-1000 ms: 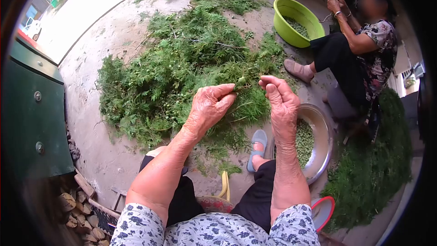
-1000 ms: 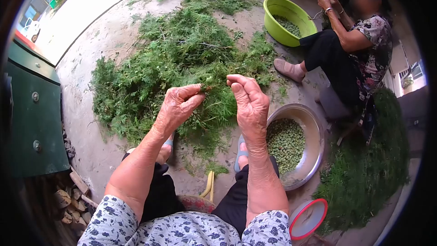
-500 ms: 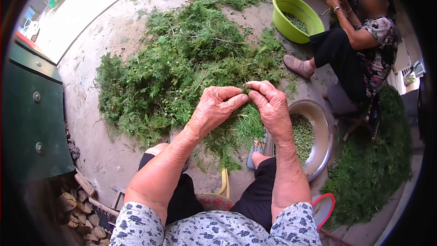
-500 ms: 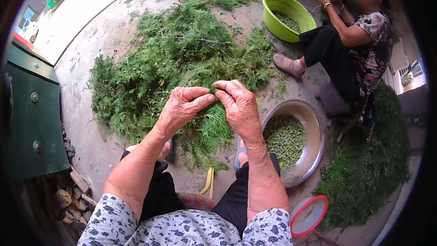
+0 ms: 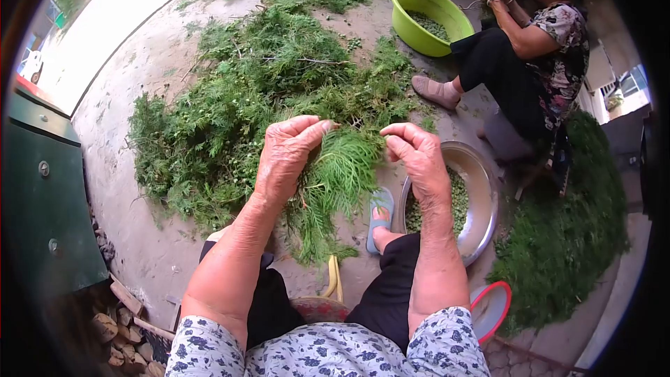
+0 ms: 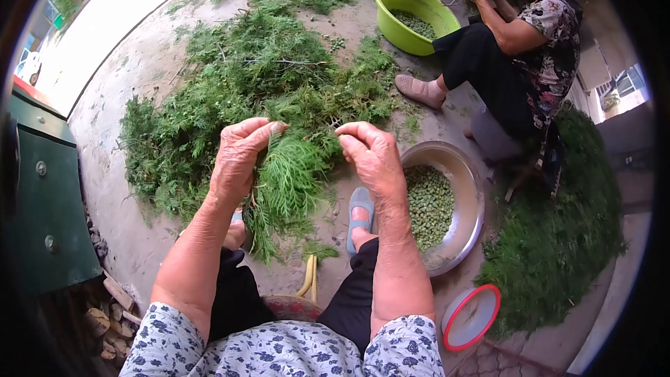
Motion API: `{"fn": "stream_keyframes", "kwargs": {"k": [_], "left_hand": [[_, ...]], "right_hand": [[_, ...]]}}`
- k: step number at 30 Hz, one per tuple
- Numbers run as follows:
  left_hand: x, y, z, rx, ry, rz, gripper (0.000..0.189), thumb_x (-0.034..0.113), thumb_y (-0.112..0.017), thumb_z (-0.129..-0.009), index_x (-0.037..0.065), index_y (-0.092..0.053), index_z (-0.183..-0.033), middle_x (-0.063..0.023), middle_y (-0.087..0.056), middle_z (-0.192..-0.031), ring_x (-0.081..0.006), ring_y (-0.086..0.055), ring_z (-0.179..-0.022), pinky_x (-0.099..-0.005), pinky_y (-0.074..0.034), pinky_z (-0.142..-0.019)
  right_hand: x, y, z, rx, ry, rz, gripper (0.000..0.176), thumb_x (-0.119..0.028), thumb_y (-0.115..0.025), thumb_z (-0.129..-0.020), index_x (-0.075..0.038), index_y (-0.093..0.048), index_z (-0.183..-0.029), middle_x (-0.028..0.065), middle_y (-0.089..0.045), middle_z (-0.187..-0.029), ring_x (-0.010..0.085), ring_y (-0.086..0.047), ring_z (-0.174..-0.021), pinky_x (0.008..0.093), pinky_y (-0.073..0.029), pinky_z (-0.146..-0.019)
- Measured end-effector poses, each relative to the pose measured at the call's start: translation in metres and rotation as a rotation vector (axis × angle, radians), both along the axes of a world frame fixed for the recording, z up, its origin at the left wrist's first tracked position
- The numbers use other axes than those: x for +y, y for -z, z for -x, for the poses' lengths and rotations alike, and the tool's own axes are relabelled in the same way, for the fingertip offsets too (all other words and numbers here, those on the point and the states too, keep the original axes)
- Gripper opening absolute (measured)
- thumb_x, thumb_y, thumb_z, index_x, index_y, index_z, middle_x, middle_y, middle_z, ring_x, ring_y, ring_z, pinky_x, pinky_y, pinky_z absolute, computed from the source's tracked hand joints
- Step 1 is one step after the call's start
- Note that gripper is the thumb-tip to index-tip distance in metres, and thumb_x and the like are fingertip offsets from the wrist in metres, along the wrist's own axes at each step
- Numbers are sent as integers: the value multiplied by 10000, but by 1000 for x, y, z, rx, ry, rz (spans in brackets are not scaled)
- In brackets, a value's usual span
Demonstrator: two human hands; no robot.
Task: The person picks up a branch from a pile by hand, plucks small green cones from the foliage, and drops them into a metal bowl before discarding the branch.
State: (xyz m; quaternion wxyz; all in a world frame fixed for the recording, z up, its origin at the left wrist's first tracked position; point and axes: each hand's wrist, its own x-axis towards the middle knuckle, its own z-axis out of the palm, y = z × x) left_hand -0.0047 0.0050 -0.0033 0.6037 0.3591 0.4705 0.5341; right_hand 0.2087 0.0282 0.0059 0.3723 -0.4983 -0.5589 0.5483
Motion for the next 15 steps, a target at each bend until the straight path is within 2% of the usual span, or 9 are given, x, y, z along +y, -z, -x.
{"fn": "stream_keyframes", "kwargs": {"k": [3, 4, 5, 6, 7, 8, 10, 12, 15], "left_hand": [[6, 7, 5, -153, -311, 103, 93, 116, -634, -821, 25, -640, -832, 31, -581, -670, -40, -505, -565, -198, -433, -533], [7, 8, 5, -254, -401, 100, 90, 117, -635, -820, 29, -632, -838, 21, -586, -687, -58, -513, -570, -205, -437, -531], [9, 10, 7, -297, -474, 98, 87, 118, -634, -820, 32, -627, -838, 15, -589, -703, -69, -511, -578, -214, -438, -533], [10, 12, 10, -336, -552, 94, 84, 118, -633, -820, 36, -623, -837, 9, -592, -718, -79, -509, -586, -223, -440, -535], [14, 20, 13, -313, -643, 141, 72, 117, -638, -812, 49, -615, -821, 5, -594, -752, -95, -509, -634, -259, -441, -573], [18, 23, 17, -361, -687, 185, 81, 139, -635, -811, 61, -615, -820, 7, -590, -763, -107, -510, -687, -285, -431, -626], [18, 27, 20, -455, -696, 282, 99, 170, -626, -812, 72, -614, -817, 3, -589, -794, -118, -505, -725, -299, -419, -659], [20, 33, 23, -480, -708, 322, 107, 178, -621, -815, 73, -614, -833, -5, -589, -813, -126, -503, -735, -301, -419, -665], [25, 33, 20, -491, -739, 377, 126, 185, -613, -820, 71, -613, -873, -21, -591, -851, -140, -501, -746, -309, -421, -669]], "right_hand": [[3, 6, -52, -574, 286, -338, 178, -26, -570, -746, -3, -633, -911, 33, -615, -794, 112, -561, -740, 237, -444, -721], [3, 14, -74, -686, 383, -325, 203, -25, -585, -713, -4, -639, -908, 76, -620, -832, 137, -580, -773, 248, -451, -736], [3, 14, -92, -819, 439, -257, 269, -21, -599, -681, -26, -641, -947, 104, -602, -934, 193, -583, -874, 281, -450, -797], [-4, 16, -101, -1031, 530, -442, 359, -18, -603, -658, -51, -627, -1014, 130, -568, -1021, 254, -546, -991, 325, -426, -878], [-5, 15, -104, -1019, 624, -432, 394, 6, -645, -634, -43, -614, -1024, 157, -543, -1051, 303, -497, -1028, 349, -393, -917], [-5, 16, -106, -1032, 654, -443, 390, -11, -638, -660, -36, -604, -1048, 151, -558, -1049, 290, -527, -1003, 346, -404, -903], [-2, 20, -102, -545, 541, -267, 397, -47, -640, -688, -25, -588, -1081, 149, -565, -1074, 270, -552, -982, 336, -409, -895], [-7, 15, -73, -52, 242, -15, 393, -71, -629, -739, 19, -560, -1115, 99, -579, -1113, 186, -554, -1008, 315, -367, -944], [-21, 5, -8, -302, -286, -152, 490, -85, -660, -707, 16, -522, -1166, 128, -560, -1139, 229, -512, -1082, 319, -361, -954]]}}
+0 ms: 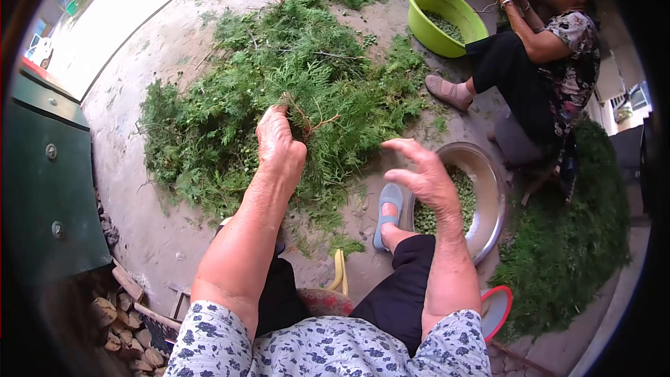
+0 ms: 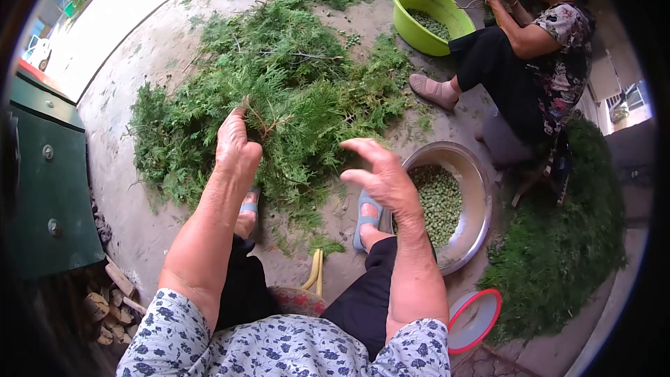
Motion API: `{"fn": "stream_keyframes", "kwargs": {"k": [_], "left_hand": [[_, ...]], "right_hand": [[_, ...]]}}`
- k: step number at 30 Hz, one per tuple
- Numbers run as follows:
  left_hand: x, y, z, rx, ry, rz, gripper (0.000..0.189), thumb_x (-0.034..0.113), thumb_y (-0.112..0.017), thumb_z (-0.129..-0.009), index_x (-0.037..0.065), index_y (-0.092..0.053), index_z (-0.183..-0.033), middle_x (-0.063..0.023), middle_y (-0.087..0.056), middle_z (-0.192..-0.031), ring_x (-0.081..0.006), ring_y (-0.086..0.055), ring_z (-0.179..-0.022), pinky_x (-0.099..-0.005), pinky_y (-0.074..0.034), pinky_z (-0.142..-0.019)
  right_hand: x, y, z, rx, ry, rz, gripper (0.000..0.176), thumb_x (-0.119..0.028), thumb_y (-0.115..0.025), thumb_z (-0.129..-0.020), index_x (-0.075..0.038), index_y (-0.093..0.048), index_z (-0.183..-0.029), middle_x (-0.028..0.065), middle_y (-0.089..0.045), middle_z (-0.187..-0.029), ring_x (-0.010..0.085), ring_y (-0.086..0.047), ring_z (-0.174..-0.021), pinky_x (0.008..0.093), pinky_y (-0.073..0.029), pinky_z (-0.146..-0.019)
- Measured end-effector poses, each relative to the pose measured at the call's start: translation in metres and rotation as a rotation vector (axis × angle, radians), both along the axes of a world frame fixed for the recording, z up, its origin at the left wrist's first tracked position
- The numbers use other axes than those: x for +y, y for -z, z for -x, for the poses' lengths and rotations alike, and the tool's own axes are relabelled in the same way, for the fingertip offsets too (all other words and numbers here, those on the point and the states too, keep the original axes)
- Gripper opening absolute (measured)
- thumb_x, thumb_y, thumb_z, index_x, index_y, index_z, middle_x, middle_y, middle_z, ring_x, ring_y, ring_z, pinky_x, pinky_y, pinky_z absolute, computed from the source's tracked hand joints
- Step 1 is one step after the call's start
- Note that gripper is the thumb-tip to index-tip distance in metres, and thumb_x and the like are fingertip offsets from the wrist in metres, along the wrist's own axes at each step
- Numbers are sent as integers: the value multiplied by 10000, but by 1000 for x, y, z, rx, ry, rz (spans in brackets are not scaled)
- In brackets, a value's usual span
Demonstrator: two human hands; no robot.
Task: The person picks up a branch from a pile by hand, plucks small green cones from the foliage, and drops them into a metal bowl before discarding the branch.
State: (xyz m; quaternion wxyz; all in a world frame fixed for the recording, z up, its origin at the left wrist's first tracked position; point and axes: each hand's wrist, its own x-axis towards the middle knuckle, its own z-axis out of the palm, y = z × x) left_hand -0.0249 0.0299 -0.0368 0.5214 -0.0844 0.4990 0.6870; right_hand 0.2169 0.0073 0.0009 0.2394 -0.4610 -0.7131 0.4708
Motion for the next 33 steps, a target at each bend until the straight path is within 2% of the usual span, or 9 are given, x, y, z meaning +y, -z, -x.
{"fn": "stream_keyframes", "kwargs": {"k": [5, 7, 9, 11, 14, 17, 22, 29, 33], "left_hand": [[-4, -21, -9, -75, -45, 148, 308, 262, -607, -837, 28, -584, -1036, -103, -606, -1056, -222, -574, -915, -345, -448, -837], [-5, -27, -11, -132, -46, 148, 296, 259, -579, -854, 29, -581, -1040, -102, -613, -1043, -212, -571, -921, -333, -439, -854], [-6, -28, -11, -140, 40, 71, 273, 249, -555, -870, 32, -579, -1033, -92, -624, -1010, -198, -570, -905, -323, -438, -832], [-5, -11, -7, -8, 69, -8, 217, 245, -571, -857, 59, -589, -969, -58, -626, -924, -201, -567, -812, -348, -461, -734], [-5, -15, -10, 96, 179, -192, 334, 299, -542, -885, 22, -517, -1071, -101, -618, -996, -185, -567, -889, -337, -436, -788], [-11, -27, -11, 188, 278, -202, 356, 305, -537, -889, 30, -483, -1107, -99, -610, -1026, -170, -567, -899, -334, -443, -804], [-19, -27, -13, 392, 455, -306, 242, 290, -550, -887, 53, -583, -917, -53, -653, -842, -106, -610, -709, -248, -494, -657], [-30, -26, -23, 266, 793, -152, 180, 182, -566, -867, 26, -558, -958, -89, -639, -837, -133, -625, -664, -259, -535, -589], [-40, -21, -48, -93, 978, -135, 681, -97, -549, -715, 17, -254, -1318, -198, -476, -1196, -291, -592, -943, -360, -529, -768]], "right_hand": [[-34, 46, 66, -183, -100, -186, 522, -144, -676, -705, 11, -493, -1169, 224, -506, -1181, 345, -448, -1139, 383, -365, -944], [-38, 59, 75, -147, -72, -290, 434, -104, -645, -734, 13, -509, -1129, 226, -553, -1091, 365, -518, -1030, 372, -419, -866], [-39, 52, 84, -5, -26, -29, 338, -55, -606, -764, 51, -511, -1070, 208, -599, -955, 346, -589, -855, 347, -463, -777], [-37, 42, 82, -15, -13, -36, 209, -17, -557, -803, 70, -520, -989, 153, -622, -824, 257, -614, -696, 304, -497, -677], [-23, 38, 73, 519, 284, 473, 145, -24, -506, -847, 27, -522, -982, 62, -577, -779, 142, -592, -648, 278, -526, -587], [-5, 36, 55, 977, 364, 596, 105, -29, -497, -873, -19, -511, -976, 63, -574, -779, 168, -580, -635, 324, -528, -575], [14, 31, 29, 1234, 459, 566, 98, -52, -515, -873, -54, -540, -968, 61, -593, -828, 182, -583, -727, 355, -519, -667], [26, 26, 4, 1407, 434, 448, 155, -65, -540, -854, -91, -566, -1004, 40, -604, -863, 153, -561, -725, 331, -489, -653], [29, 31, 2, 1474, 452, 447, 153, -79, -573, -821, -58, -605, -970, 88, -609, -806, 198, -546, -684, 343, -470, -646]]}}
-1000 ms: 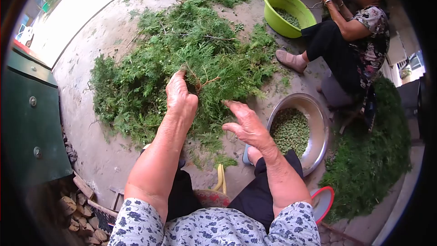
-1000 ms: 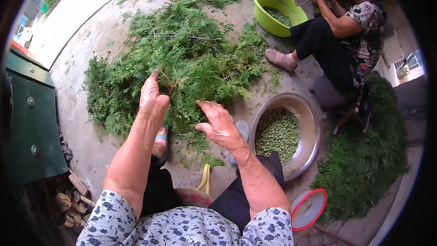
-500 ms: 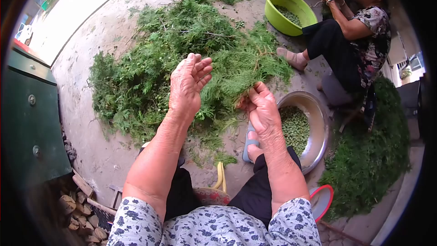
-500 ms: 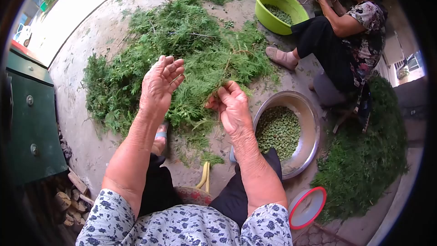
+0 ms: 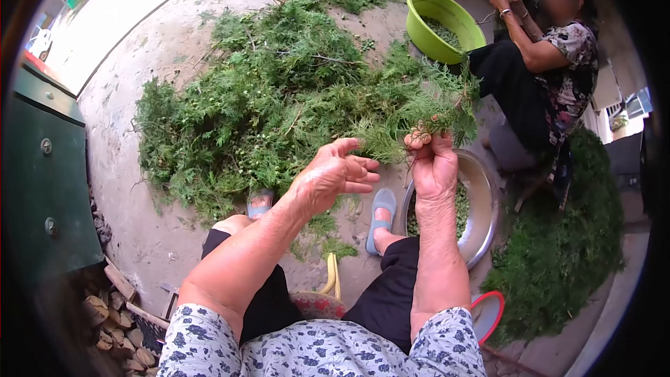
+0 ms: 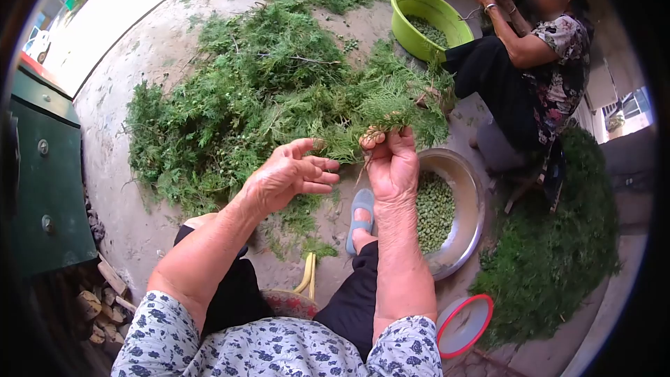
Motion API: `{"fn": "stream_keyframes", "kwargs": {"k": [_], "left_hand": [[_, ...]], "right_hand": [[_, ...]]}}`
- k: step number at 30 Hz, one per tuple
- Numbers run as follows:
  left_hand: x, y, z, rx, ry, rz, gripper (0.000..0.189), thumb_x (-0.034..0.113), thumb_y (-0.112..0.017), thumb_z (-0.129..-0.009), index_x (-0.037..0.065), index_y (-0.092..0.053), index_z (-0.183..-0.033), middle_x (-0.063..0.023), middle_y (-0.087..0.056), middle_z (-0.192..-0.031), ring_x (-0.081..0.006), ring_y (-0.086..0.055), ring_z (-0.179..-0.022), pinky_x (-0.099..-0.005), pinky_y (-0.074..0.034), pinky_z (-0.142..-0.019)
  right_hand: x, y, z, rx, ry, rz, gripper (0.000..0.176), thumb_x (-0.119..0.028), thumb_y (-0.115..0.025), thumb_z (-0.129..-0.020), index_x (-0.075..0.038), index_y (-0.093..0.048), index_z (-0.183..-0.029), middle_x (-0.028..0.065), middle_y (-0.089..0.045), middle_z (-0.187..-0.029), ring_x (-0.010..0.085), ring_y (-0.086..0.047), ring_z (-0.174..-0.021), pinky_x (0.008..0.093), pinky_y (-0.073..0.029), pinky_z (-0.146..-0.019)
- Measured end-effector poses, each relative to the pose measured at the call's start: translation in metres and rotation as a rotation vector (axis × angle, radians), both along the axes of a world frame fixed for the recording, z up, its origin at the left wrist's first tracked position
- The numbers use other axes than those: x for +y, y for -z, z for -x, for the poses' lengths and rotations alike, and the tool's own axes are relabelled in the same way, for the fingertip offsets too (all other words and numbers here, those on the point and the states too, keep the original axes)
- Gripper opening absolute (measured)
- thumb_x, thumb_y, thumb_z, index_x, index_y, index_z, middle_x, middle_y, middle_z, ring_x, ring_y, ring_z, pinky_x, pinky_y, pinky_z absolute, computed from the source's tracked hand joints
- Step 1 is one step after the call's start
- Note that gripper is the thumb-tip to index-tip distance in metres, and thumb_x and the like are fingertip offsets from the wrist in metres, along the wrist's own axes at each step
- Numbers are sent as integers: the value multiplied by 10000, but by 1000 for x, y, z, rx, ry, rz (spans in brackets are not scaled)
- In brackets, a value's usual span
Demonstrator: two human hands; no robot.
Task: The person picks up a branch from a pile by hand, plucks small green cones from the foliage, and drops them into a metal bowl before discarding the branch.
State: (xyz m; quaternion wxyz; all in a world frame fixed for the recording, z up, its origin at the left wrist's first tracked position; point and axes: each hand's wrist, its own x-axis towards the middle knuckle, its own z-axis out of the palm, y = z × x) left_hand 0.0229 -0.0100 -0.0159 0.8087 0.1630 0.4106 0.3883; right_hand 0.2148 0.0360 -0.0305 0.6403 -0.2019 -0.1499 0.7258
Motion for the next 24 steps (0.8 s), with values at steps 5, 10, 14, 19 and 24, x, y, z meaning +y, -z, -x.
{"fn": "stream_keyframes", "kwargs": {"k": [5, 10, 14, 19, 24], "left_hand": [[-1, -8, -8, -376, -71, -193, 881, -34, -611, -720, 78, -64, -1401, -201, -314, -1341, -305, -470, -1131, -426, -436, -918], [11, -15, 9, -189, -192, -251, 626, 72, -656, -764, 27, -284, -1264, -168, -477, -1193, -246, -522, -1058, -389, -443, -901], [15, -13, 10, -186, -465, -254, 305, 27, -618, -795, 23, -428, -1034, -125, -560, -1044, -229, -560, -980, -388, -456, -877], [18, -18, 21, -150, -618, -171, 270, 28, -600, -812, -1, -500, -1061, -113, -599, -988, -216, -597, -883, -380, -493, -803], [23, -14, 36, -145, -654, -191, 162, 34, -586, -817, 0, -594, -975, -87, -633, -897, -198, -614, -800, -344, -496, -790]], "right_hand": [[-13, -16, 8, 18, -243, -41, 199, -78, -600, -803, -58, -589, -1001, 78, -605, -840, 174, -560, -679, 354, -498, -650], [-22, -21, 21, -249, -307, -4, 260, -67, -610, -786, -8, -564, -1035, 97, -625, -915, 186, -613, -739, 321, -526, -635], [-25, -29, 25, -440, -505, -60, 231, -115, -598, -824, -22, -587, -1034, 34, -626, -897, 105, -572, -737, 222, -443, -591], [-22, -40, 26, -1027, -613, -114, 158, -122, -495, -794, -23, -582, -882, -39, -499, -665, 49, -454, -545, 199, -386, -496], [-23, -46, 26, -1147, -615, -112, 133, -115, -498, -796, -35, -584, -859, -41, -501, -659, 42, -446, -542, 196, -381, -489]]}}
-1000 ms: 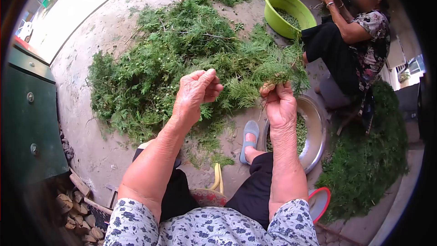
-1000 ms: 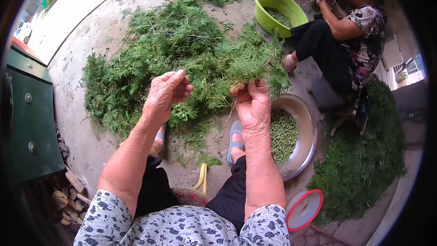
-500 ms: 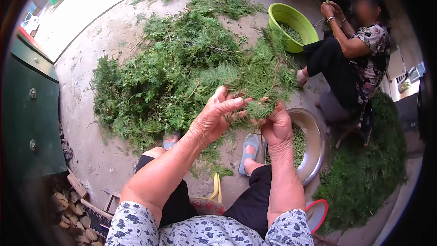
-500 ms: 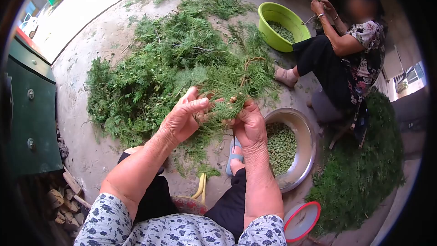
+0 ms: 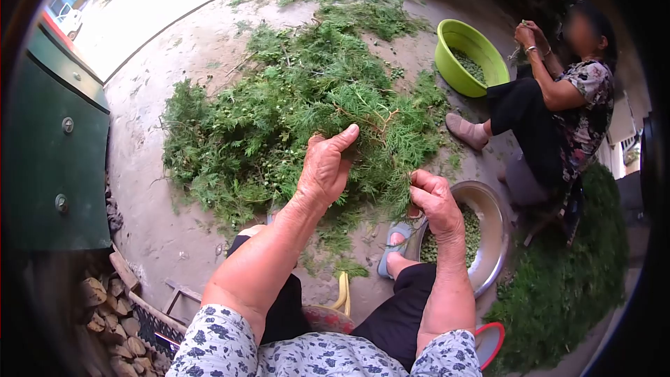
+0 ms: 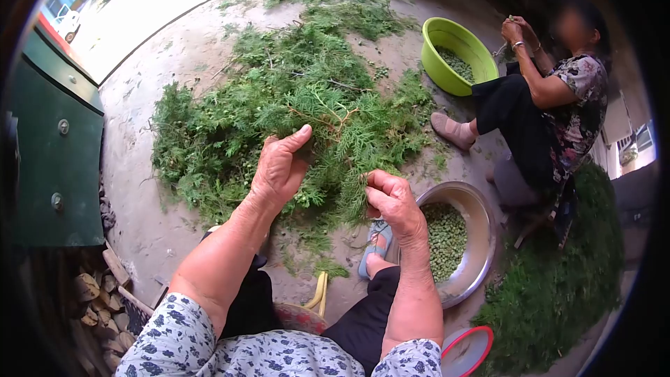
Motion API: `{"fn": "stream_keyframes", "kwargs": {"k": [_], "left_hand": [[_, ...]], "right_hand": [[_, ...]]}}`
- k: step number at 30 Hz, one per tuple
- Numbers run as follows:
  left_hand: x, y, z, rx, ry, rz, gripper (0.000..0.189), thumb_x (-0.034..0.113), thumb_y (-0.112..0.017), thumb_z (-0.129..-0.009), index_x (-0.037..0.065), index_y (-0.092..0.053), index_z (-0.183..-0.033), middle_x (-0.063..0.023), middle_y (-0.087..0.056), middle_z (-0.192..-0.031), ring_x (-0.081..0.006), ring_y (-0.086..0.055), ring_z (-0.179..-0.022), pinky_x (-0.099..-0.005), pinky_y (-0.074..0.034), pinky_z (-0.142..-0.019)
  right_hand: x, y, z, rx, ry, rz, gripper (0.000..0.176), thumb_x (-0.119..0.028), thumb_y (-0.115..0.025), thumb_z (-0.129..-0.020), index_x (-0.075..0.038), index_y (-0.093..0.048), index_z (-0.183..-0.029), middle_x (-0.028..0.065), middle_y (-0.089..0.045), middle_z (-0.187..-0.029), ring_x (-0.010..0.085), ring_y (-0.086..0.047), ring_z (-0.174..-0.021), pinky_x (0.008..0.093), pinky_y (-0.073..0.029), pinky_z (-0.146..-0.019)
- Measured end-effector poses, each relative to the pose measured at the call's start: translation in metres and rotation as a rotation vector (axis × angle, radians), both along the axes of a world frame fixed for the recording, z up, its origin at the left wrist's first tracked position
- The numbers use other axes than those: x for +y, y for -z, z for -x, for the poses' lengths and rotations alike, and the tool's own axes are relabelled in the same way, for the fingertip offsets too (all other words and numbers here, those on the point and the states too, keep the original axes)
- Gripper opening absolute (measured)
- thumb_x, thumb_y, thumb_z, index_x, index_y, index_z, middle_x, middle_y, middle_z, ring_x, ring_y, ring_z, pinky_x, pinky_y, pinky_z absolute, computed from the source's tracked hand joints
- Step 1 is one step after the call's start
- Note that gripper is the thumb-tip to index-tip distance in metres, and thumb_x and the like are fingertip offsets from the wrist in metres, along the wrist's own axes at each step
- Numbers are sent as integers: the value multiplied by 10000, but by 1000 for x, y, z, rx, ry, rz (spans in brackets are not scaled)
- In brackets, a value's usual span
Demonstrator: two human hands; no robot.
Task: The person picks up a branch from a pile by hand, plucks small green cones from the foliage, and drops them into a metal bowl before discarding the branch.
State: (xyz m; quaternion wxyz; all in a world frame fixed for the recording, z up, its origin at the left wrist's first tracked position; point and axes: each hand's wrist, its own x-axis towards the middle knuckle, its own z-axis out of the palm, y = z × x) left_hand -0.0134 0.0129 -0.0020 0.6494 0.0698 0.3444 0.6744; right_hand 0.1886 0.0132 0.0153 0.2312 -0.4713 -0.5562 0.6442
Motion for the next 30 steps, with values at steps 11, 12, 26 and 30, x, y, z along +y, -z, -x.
{"fn": "stream_keyframes", "kwargs": {"k": [11, 12, 26, 30], "left_hand": [[-3, -16, 10, -89, 85, -122, 260, 210, -507, -901, 20, -524, -1078, -142, -606, -1007, -264, -605, -922, -413, -503, -826], [-2, -15, 12, -90, 84, -122, 260, 210, -507, -901, 20, -524, -1078, -142, -606, -1007, -264, -605, -922, -413, -503, -826], [1, 4, 8, 24, 38, -69, 443, -158, -494, -726, -20, -516, -1146, -140, -589, -1109, -202, -567, -1038, -284, -452, -920], [2, 2, 4, 9, -7, -194, 343, -107, -517, -775, 5, -534, -1100, -139, -600, -1081, -223, -590, -993, -337, -489, -877]], "right_hand": [[7, 8, -8, 254, 260, 14, 171, -98, -495, -800, -36, -624, -893, -38, -558, -641, 30, -444, -471, 168, -349, -437], [7, 7, -11, 225, 244, -29, 175, -79, -482, -800, -25, -611, -905, -18, -581, -662, 40, -480, -496, 171, -360, -445], [-3, 29, 13, 580, 329, 116, 123, -48, -499, -864, -24, -578, -955, 43, -629, -845, 118, -608, -710, 268, -520, -620], [-7, 47, 16, 755, 341, 215, 196, -46, -532, -850, -31, -536, -1045, 58, -620, -943, 164, -611, -813, 310, -518, -688]]}}
